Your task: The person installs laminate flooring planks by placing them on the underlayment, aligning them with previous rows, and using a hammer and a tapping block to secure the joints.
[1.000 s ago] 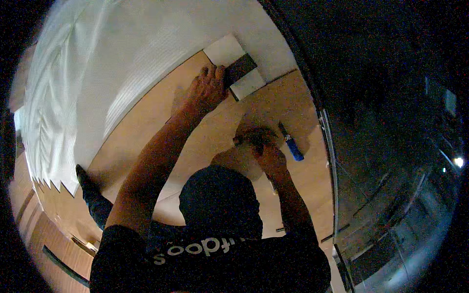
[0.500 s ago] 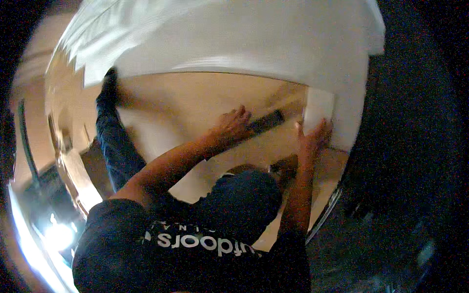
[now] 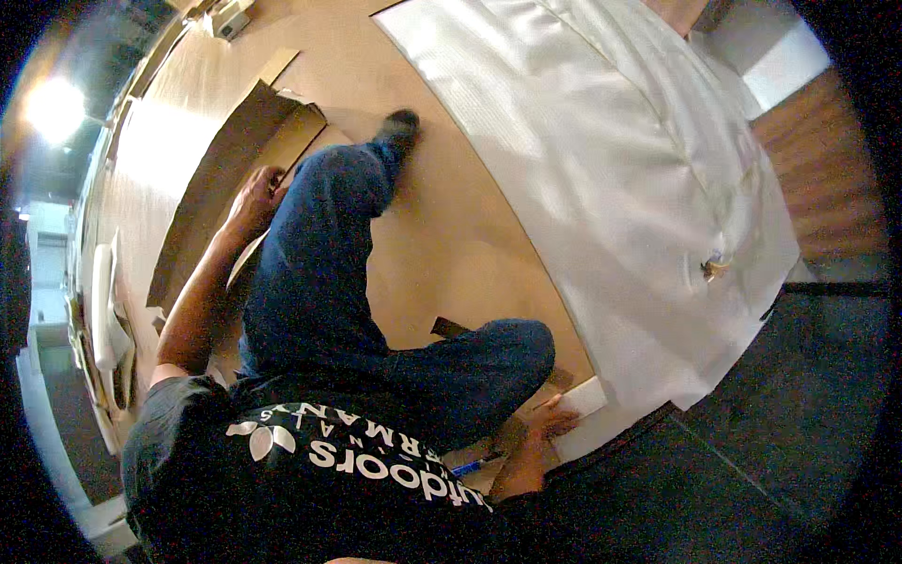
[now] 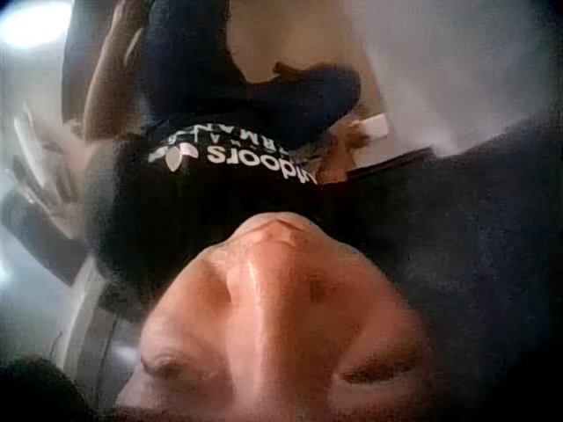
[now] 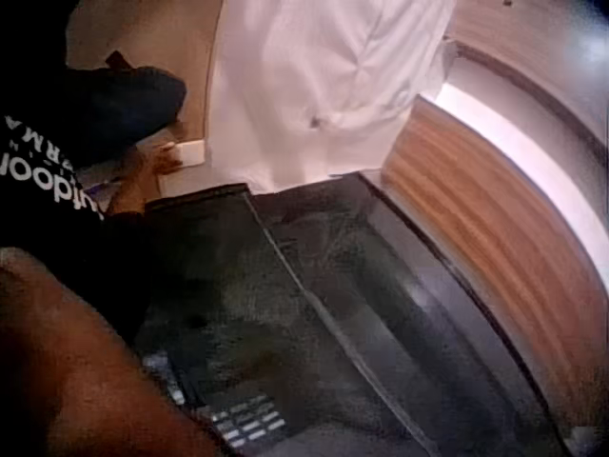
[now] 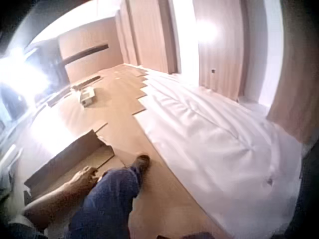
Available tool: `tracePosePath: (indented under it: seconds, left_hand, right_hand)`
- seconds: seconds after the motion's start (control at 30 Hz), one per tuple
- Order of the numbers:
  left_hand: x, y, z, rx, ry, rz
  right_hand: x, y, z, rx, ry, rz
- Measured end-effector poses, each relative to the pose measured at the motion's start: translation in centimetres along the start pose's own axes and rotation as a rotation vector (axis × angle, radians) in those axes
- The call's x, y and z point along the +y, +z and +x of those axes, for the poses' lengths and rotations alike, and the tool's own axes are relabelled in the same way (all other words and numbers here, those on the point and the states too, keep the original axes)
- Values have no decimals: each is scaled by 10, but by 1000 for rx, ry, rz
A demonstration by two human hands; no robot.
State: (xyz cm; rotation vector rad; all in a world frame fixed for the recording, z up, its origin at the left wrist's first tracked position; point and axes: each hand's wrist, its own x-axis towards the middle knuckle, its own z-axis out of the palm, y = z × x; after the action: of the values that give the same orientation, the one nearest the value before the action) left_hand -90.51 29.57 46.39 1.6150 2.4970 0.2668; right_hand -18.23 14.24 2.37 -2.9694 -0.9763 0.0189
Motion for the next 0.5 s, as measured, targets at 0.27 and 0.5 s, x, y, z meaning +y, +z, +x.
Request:
tracePosePath:
  seconds: [0.27,0.5]
  left_hand:
    - [-75,50,-30,-478,59,167]
    - [-122,96,48,-473,-46,294]
  right_hand:
    - [-56,-93,-10,-261,256,-37]
    - [-101,-108,-48,-132,-42,183]
